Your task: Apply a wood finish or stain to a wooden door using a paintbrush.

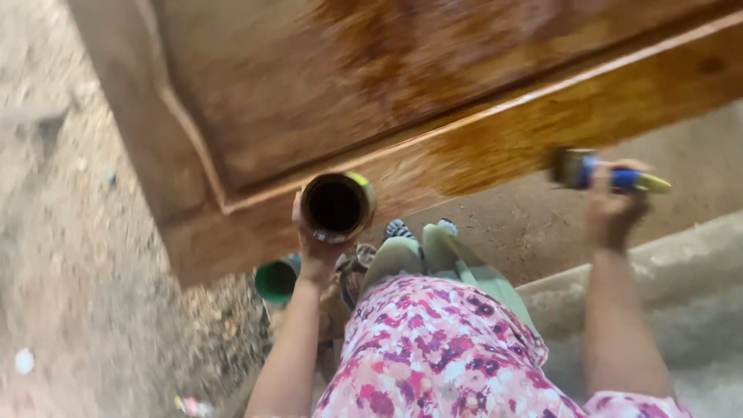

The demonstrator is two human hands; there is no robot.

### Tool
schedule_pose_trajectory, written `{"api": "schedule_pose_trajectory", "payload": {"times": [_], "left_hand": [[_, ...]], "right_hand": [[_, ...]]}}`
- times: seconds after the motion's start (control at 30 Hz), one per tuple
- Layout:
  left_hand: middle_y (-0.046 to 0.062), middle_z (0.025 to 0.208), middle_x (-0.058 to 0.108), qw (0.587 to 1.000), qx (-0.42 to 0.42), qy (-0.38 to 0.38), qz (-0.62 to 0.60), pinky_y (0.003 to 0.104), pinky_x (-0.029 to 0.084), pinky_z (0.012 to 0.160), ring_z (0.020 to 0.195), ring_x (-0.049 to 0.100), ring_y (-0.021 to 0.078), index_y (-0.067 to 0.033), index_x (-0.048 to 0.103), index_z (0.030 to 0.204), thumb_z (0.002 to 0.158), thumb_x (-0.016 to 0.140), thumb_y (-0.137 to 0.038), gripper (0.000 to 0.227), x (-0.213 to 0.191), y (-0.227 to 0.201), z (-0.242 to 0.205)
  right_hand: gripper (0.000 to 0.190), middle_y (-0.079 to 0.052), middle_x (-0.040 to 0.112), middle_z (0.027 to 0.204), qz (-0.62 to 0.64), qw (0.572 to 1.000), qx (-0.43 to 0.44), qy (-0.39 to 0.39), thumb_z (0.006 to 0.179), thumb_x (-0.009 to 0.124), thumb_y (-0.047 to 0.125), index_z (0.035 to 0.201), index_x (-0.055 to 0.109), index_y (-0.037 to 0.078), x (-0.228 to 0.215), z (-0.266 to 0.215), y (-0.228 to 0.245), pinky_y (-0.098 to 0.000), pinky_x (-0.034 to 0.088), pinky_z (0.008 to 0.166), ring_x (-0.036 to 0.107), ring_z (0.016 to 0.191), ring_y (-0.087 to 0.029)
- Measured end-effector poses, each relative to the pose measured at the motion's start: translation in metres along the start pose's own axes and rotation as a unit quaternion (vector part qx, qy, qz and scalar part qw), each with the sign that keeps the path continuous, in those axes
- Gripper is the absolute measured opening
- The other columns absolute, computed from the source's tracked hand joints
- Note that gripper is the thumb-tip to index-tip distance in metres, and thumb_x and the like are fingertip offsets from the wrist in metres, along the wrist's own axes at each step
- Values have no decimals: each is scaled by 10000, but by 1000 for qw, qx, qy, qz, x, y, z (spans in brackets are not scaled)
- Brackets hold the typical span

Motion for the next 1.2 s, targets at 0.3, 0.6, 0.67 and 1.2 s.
{"api": "schedule_pose_trajectory", "payload": {"times": [0.3, 0.6, 0.67, 1.2], "left_hand": [[234, 1724, 147, 993, -89, -77, -20, 479, 237, 1307, 1581, 251, 415, -42, 49, 1640, 761, 927, -424, 1300, -40, -2, -74], [230, 1626, 324, 967, -152, -141, 145, 448, 321, 1235, 1509, 352, 373, -12, 330, 1548, 829, 851, -227, 914, -45, -11, -172], [215, 1583, 386, 967, -159, -128, 155, 448, 333, 1202, 1468, 384, 365, -18, 409, 1501, 812, 839, -157, 825, -45, -11, -195], [157, 1539, 464, 988, -130, -52, 64, 371, 490, 1062, 1363, 530, 295, -38, 552, 1394, 858, 789, -109, 591, -15, -22, -170]], "right_hand": [[178, -34, 636, 1109, 281, 957, 40, 67, 1114, 713, 1, 1208, 597, 98, 102, 7, 66, -318, 558, 955, 633, 996, -154], [169, -78, 663, 971, 118, 964, -23, 236, 998, 754, 130, 1101, 636, 66, 150, -6, 66, -304, 588, 742, 660, 864, -168], [131, -74, 681, 1033, 95, 982, -54, 151, 1079, 727, 146, 1137, 642, 65, 124, 17, 28, -299, 630, 808, 697, 911, -168], [121, -71, 679, 942, 96, 979, -90, 154, 1040, 733, 172, 1027, 648, 87, 129, 40, 21, -338, 603, 734, 680, 834, -181]]}}
Point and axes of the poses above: each hand's wrist, its own z-axis towards the middle knuckle, its own x-axis out of the palm, y = z × x, the point moved 4 cm from there along z, towards the middle knuckle
